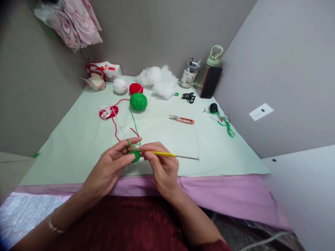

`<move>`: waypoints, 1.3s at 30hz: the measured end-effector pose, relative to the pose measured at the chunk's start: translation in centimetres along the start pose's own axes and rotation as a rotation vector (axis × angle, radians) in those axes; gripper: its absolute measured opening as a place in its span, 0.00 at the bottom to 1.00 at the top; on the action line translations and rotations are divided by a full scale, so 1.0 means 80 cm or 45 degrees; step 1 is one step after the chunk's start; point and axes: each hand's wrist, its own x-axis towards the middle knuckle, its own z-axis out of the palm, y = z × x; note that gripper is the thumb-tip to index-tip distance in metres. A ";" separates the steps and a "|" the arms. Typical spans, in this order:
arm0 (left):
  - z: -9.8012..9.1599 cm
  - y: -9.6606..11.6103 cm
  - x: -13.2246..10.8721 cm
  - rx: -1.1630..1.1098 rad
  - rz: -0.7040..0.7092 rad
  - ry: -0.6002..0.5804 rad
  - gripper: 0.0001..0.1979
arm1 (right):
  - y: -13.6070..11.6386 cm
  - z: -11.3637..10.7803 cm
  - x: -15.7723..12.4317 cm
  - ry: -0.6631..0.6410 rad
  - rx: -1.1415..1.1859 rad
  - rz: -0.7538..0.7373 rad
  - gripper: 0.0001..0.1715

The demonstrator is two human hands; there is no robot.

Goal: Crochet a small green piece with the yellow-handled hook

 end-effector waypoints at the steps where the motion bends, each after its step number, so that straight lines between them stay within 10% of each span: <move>1: 0.000 -0.002 0.000 0.014 0.029 0.039 0.19 | 0.001 0.000 -0.002 -0.002 -0.101 -0.055 0.14; 7: -0.005 -0.002 0.006 -0.240 -0.205 0.015 0.23 | 0.008 -0.007 -0.010 -0.073 -0.489 -0.476 0.25; 13: -0.009 0.005 0.010 -0.196 -0.120 0.059 0.20 | -0.002 -0.006 0.003 0.102 0.134 0.083 0.12; 26: -0.014 -0.001 -0.002 0.202 0.082 0.040 0.16 | 0.007 -0.006 0.011 0.092 0.415 0.433 0.15; 39: -0.013 0.002 -0.003 0.571 0.251 0.128 0.15 | -0.008 -0.019 -0.001 -0.136 -0.195 -0.084 0.13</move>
